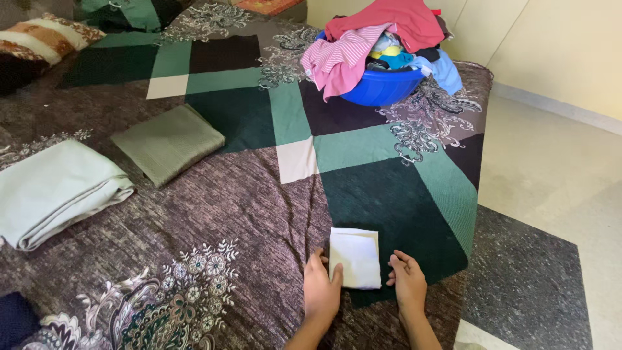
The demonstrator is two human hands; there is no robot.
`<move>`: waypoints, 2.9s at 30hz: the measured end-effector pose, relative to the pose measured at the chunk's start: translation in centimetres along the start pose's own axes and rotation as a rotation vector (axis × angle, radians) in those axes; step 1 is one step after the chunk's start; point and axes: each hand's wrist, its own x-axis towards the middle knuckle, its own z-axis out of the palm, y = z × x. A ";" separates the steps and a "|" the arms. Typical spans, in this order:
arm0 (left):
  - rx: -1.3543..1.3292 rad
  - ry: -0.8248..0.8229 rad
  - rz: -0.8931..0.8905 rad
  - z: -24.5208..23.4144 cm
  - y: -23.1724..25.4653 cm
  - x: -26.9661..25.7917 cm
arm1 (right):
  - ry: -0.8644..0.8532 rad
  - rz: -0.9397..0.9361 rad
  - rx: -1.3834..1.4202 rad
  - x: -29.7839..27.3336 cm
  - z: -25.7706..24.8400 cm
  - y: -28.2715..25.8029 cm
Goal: The person folds several garments on a bed, including a dark blue item, a white cloth, a pink short-sleeved top, and a pink-and-white striped shirt. Each item is smoothed, folded into a compact rectangle, and placed in a growing stack.
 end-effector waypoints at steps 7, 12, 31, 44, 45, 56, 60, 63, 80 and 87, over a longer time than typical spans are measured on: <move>0.105 -0.019 -0.057 1.0 -0.3 1.3 | 0.039 -0.036 -0.140 -1.5 0.7 -0.3; -0.164 -0.073 -0.034 1.5 -1.9 2.3 | 0.083 -0.038 -0.314 -3.0 1.3 -0.8; -0.781 0.085 -0.126 -36.2 -11.4 5.6 | -0.159 -0.428 -0.723 -8.2 13.3 2.2; -1.142 0.571 -0.252 -45.1 -23.5 10.0 | -0.666 -0.965 -0.855 -14.3 34.1 2.3; -1.137 0.572 -0.257 -45.1 -23.9 10.5 | -0.707 -0.907 -0.960 -14.8 35.6 2.5; -1.071 0.549 -0.616 -45.1 -30.1 13.8 | -0.796 -0.681 -1.445 -17.5 37.9 4.3; -0.737 0.654 -0.730 -45.2 -31.1 13.3 | -0.806 -0.679 -1.440 -17.7 38.1 3.6; -0.599 0.640 -0.706 -44.9 -31.0 12.8 | -0.807 -0.674 -1.439 -18.1 37.7 3.4; -0.762 0.387 -0.445 -45.3 -28.2 11.7 | -0.844 -0.626 -1.504 -19.1 37.8 2.2; -0.101 0.589 -0.558 -45.3 -26.3 9.9 | -0.837 -0.633 -1.490 -19.5 37.6 1.8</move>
